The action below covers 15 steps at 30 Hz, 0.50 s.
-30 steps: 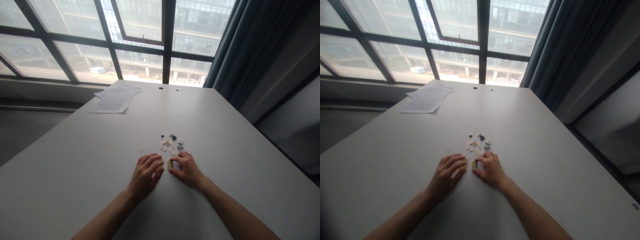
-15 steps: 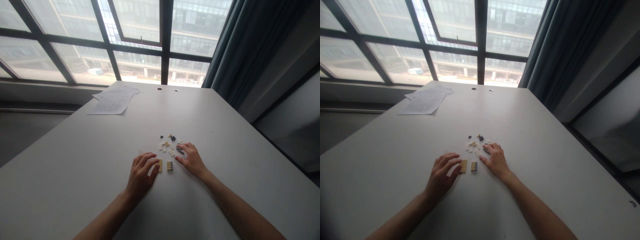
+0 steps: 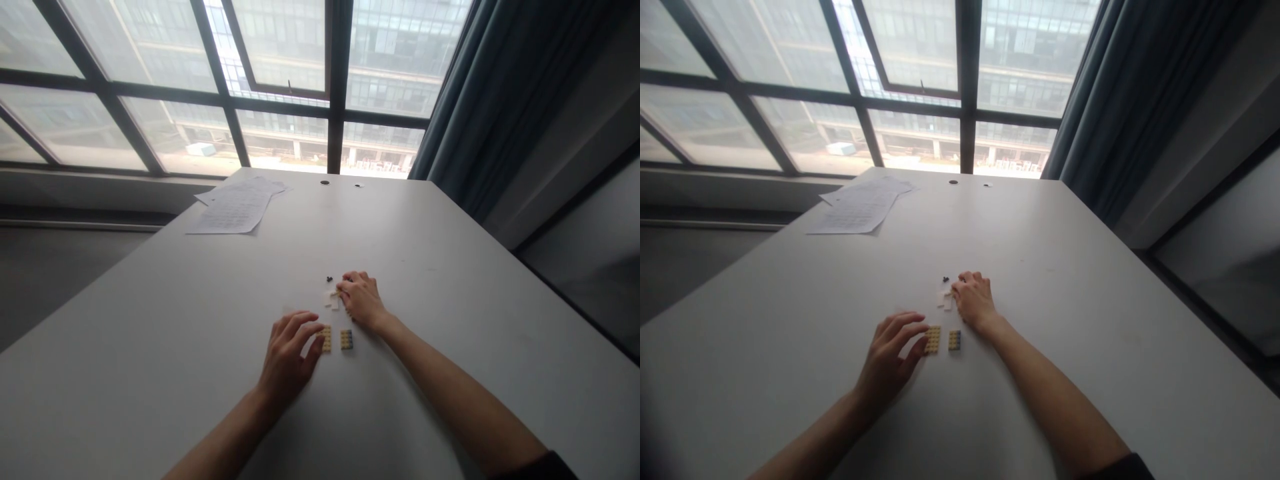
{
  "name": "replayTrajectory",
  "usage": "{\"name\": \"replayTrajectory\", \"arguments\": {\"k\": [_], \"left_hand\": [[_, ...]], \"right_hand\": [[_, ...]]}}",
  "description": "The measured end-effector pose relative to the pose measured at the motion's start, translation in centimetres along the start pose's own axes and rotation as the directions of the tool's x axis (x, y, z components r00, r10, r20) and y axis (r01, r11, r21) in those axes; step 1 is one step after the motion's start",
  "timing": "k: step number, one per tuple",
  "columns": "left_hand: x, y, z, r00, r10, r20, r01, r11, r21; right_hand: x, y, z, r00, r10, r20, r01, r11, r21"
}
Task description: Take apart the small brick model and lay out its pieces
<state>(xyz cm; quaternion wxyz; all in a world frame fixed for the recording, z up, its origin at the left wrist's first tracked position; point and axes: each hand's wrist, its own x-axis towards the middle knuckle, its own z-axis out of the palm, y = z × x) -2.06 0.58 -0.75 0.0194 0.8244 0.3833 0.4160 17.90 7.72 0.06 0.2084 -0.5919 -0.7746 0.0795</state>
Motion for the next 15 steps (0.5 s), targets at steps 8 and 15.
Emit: {"name": "replayTrajectory", "arguments": {"k": [8, 15], "left_hand": [[-0.1, -0.1, 0.1, 1.000, 0.001, 0.005, -0.001, 1.000, -0.017], [0.0, 0.2, 0.1, 0.998, 0.053, -0.021, -0.053, 0.999, 0.001]], "right_hand": [[-0.5, 0.2, -0.4, 0.997, 0.040, -0.073, -0.029, 0.989, 0.146], [-4.3, -1.6, -1.9, 0.973, 0.193, -0.128, -0.086, 0.814, 0.574]]}}
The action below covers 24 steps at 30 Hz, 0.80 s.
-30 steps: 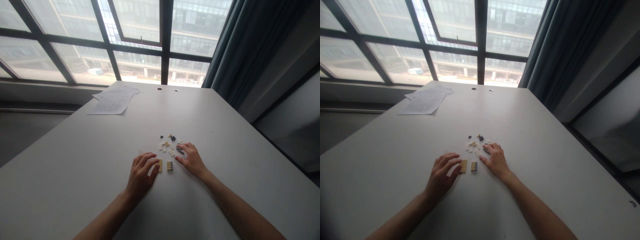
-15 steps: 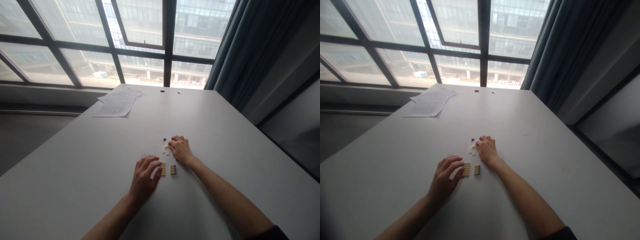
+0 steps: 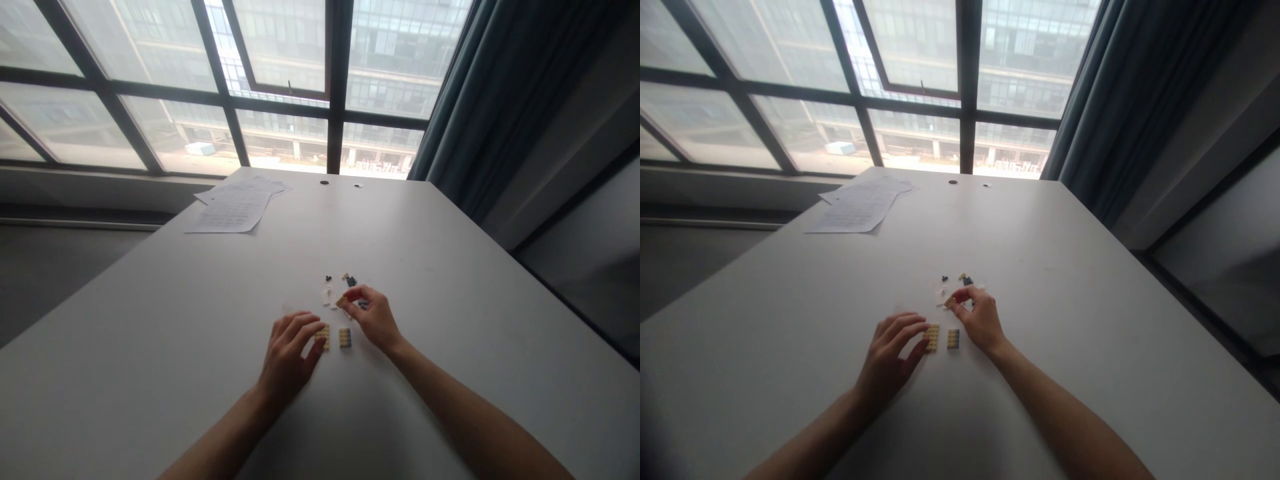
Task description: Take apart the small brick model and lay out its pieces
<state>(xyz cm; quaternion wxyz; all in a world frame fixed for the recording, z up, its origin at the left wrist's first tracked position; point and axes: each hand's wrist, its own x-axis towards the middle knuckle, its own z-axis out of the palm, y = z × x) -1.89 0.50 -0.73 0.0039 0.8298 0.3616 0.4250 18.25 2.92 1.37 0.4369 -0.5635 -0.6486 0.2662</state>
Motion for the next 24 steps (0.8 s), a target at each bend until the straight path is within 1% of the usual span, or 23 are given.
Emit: {"name": "replayTrajectory", "arguments": {"k": [2, 5, 7, 11, 17, 20, 24], "left_hand": [[0.0, 0.2, 0.0, 1.000, 0.018, -0.021, -0.018, 1.000, -0.001], [0.0, 0.5, 0.0, 0.998, 0.043, -0.048, -0.044, 0.999, -0.015], [0.0, 0.7, 0.0, 0.996, 0.067, -0.053, -0.069, 0.997, -0.029], [-0.2, 1.0, -0.1, 0.991, 0.112, -0.077, -0.115, 0.992, -0.045], [-0.3, 1.2, -0.4, 0.982, 0.122, -0.142, -0.132, 0.989, -0.060], [-0.2, 1.4, -0.5, 0.983, 0.130, -0.127, -0.138, 0.989, -0.061], [0.0, 1.4, -0.5, 0.985, 0.137, -0.106, -0.145, 0.987, -0.066]], "right_hand": [[-1.7, -0.4, -0.2, 0.998, 0.057, 0.031, -0.062, 0.979, 0.195], [-3.6, -0.6, -0.3, 0.990, 0.107, 0.093, -0.132, 0.938, 0.321], [-4.4, -0.7, -0.1, 0.987, 0.118, 0.110, -0.150, 0.925, 0.349], [-5.1, -1.2, 0.2, 0.989, 0.102, 0.110, -0.135, 0.923, 0.362], [-5.6, -2.3, 0.6, 0.979, 0.118, 0.165, -0.182, 0.867, 0.463], [-5.8, -2.3, 0.8, 0.972, 0.118, 0.203, -0.208, 0.834, 0.511], [-6.0, -1.9, 1.1, 0.969, 0.148, 0.198, -0.239, 0.764, 0.599]]}}
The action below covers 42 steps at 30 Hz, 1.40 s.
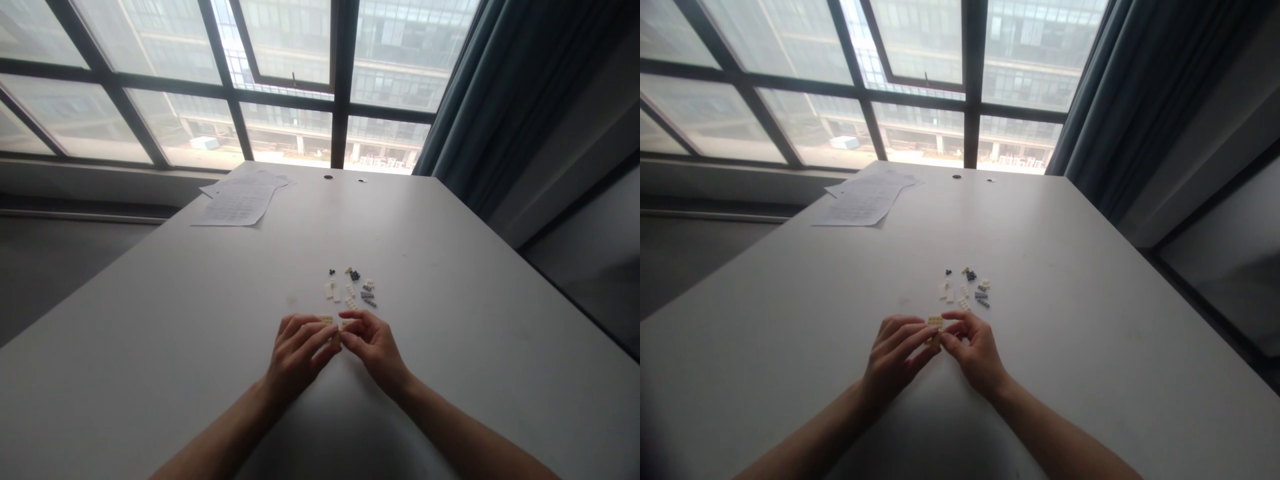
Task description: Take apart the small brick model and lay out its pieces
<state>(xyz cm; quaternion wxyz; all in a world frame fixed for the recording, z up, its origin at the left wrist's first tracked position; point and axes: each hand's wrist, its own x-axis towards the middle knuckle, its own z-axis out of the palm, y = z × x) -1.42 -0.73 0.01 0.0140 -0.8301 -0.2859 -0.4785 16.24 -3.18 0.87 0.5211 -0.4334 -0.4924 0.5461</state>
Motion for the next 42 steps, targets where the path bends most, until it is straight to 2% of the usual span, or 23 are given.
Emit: {"name": "replayTrajectory", "arguments": {"k": [7, 13, 19, 31, 38, 42], "left_hand": [[0.26, 0.09, 0.10, 1.000, 0.018, -0.016, -0.018, 1.000, -0.007], [0.23, 0.05, 0.05, 0.999, 0.042, -0.026, -0.043, 0.998, -0.048], [-0.21, -0.23, 0.32, 0.999, 0.029, -0.041, -0.032, 0.998, -0.061], [-0.05, -0.04, 0.18, 0.998, 0.027, 0.053, -0.023, 0.997, -0.080], [-0.08, 0.02, 0.14, 0.996, -0.001, 0.089, 0.009, 0.996, -0.087], [-0.27, -0.23, 0.19, 0.997, -0.027, 0.072, 0.034, 0.995, -0.093]], "right_hand": [[0.05, 0.52, 0.08, 0.999, 0.027, 0.044, -0.030, 0.996, 0.086], [-0.04, 0.50, 0.12, 0.997, -0.032, 0.070, 0.032, 0.999, -0.001], [-0.27, 0.42, 0.48, 0.983, -0.008, 0.182, -0.012, 0.994, 0.110], [-0.70, 0.48, 0.63, 0.994, -0.103, 0.020, 0.105, 0.980, -0.167], [-0.56, 0.61, 0.56, 0.994, -0.107, -0.038, 0.098, 0.978, -0.187], [-0.41, 0.48, 0.43, 0.992, -0.127, -0.028, 0.121, 0.980, -0.161]]}}
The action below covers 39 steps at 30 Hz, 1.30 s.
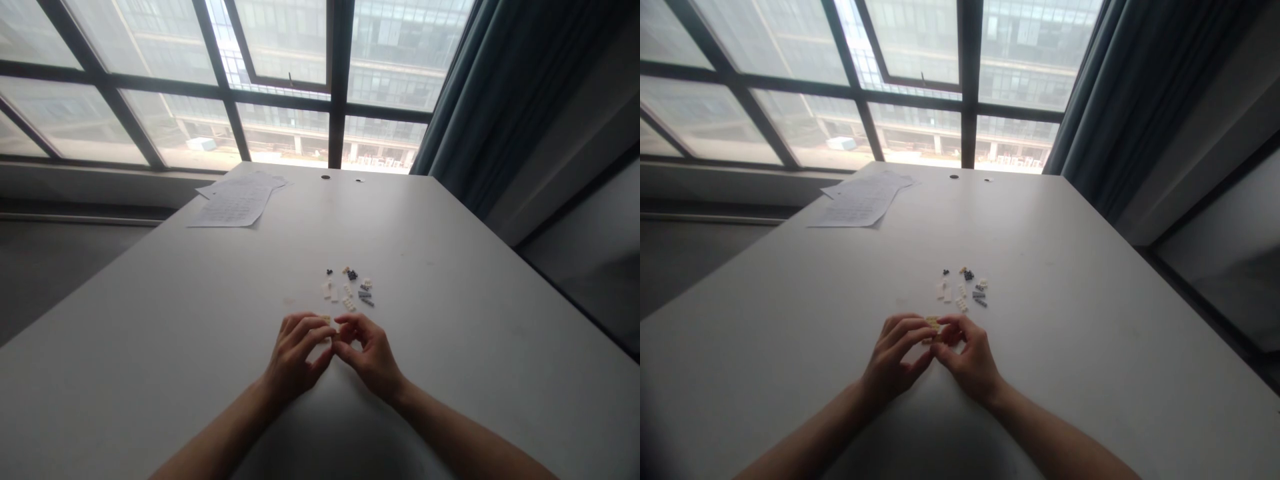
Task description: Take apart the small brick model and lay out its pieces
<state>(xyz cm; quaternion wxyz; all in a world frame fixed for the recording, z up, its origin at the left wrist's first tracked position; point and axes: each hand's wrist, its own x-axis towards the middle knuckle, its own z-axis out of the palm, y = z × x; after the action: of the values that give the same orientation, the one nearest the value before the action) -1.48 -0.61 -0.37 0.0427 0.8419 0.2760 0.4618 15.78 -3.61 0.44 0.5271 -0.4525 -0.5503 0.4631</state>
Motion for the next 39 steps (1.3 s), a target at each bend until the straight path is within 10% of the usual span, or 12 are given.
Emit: {"name": "replayTrajectory", "arguments": {"k": [8, 17, 39], "left_hand": [[0.05, -0.02, 0.06, 0.999, -0.026, -0.037, 0.025, 0.999, -0.025], [-0.19, -0.19, 0.08, 1.000, -0.019, 0.014, 0.020, 0.999, -0.032], [0.27, -0.17, -0.10, 0.996, 0.001, -0.095, 0.008, 0.995, 0.104]], "right_hand": [[0.16, -0.13, -0.04, 0.986, 0.059, 0.159, -0.110, 0.937, 0.332], [-0.15, 0.31, 0.26, 0.996, -0.016, 0.093, 0.009, 0.997, 0.079], [-0.04, -0.38, 0.03, 0.989, 0.134, -0.065, -0.122, 0.979, 0.165]]}}
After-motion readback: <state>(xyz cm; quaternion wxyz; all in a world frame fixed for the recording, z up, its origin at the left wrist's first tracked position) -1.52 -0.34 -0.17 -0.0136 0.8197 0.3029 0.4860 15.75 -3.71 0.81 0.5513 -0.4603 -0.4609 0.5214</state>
